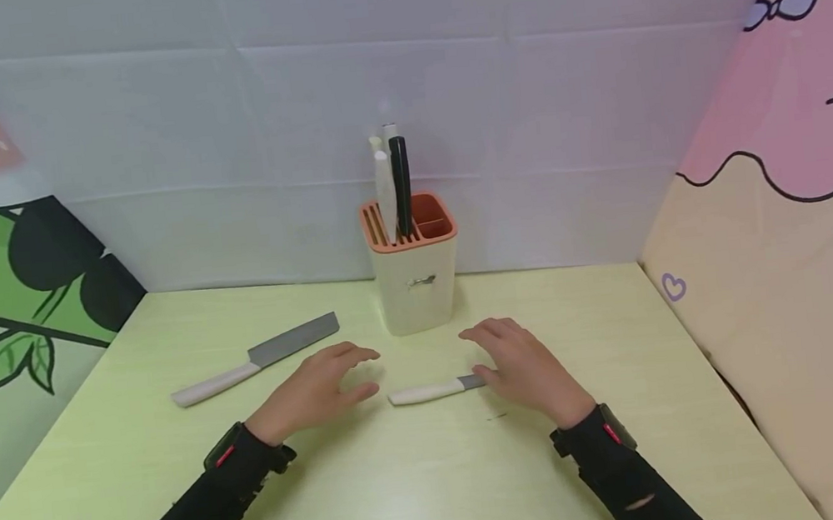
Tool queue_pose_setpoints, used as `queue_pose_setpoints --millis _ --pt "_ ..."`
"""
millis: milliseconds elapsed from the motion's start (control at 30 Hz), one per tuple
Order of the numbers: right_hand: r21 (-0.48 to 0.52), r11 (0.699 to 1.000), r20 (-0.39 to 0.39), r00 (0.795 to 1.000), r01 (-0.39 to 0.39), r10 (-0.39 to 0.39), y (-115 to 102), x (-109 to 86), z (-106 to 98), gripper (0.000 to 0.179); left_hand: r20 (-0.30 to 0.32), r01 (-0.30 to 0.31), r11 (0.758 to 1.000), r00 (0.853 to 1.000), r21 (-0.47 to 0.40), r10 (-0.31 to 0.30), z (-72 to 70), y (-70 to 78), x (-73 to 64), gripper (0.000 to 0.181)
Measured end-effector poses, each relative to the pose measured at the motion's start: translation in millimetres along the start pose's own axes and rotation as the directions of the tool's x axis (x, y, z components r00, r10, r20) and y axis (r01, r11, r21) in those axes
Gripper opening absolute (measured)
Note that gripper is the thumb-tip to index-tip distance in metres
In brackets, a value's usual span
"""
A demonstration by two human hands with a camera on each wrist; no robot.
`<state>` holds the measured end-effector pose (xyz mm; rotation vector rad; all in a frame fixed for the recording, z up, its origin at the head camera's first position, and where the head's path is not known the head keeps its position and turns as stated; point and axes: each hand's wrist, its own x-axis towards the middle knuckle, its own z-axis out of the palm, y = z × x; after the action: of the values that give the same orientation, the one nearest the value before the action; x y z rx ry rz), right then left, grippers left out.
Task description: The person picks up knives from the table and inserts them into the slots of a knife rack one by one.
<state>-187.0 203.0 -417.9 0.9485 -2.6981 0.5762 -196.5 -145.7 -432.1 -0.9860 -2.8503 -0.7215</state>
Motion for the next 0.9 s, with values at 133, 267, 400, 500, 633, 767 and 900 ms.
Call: queue_pose_setpoints --millis 133,267,400,500,633,767,900 --pt "0.014 1.000 0.034 0.999 0.025 -0.026 -9.0 10.2 4.0 0.054 -0.041 -0.017 1.000 0.999 0.009 0.017 -4.8 -5.3 -6.3 0.050" --pt "0.028 0.998 0.092 0.994 0.049 -0.051 -18.0 20.5 8.8 0.051 -0.063 -0.015 1.000 0.998 0.017 0.016 -8.5 -8.1 -11.2 0.055" --pt "0.067 0.997 0.164 0.985 0.048 -0.059 -26.0 30.2 15.7 0.046 -0.064 0.007 1.000 0.998 0.013 -0.006 -11.3 -10.0 -14.9 0.059" --pt "0.092 0.994 0.203 0.977 0.051 -0.069 -30.7 35.9 22.9 0.042 -0.054 0.018 1.000 0.998 0.011 -0.017 -12.8 -11.0 -17.2 0.061" --pt "0.116 0.992 0.248 0.966 0.045 -0.073 -36.8 42.8 31.3 0.040 -0.057 0.022 1.000 0.998 0.020 -0.020 -13.8 -11.9 -18.6 0.062" --pt "0.104 0.993 0.275 0.959 0.046 -0.073 -41.8 47.3 36.9 0.041 -0.063 0.019 1.000 0.998 0.024 -0.018 -14.6 -12.0 -18.7 0.063" --pt "0.071 0.994 0.265 0.959 0.081 -0.097 -44.2 47.1 40.1 0.040 -0.068 0.012 0.999 0.998 0.032 -0.009 -16.7 -10.2 -18.9 0.064"
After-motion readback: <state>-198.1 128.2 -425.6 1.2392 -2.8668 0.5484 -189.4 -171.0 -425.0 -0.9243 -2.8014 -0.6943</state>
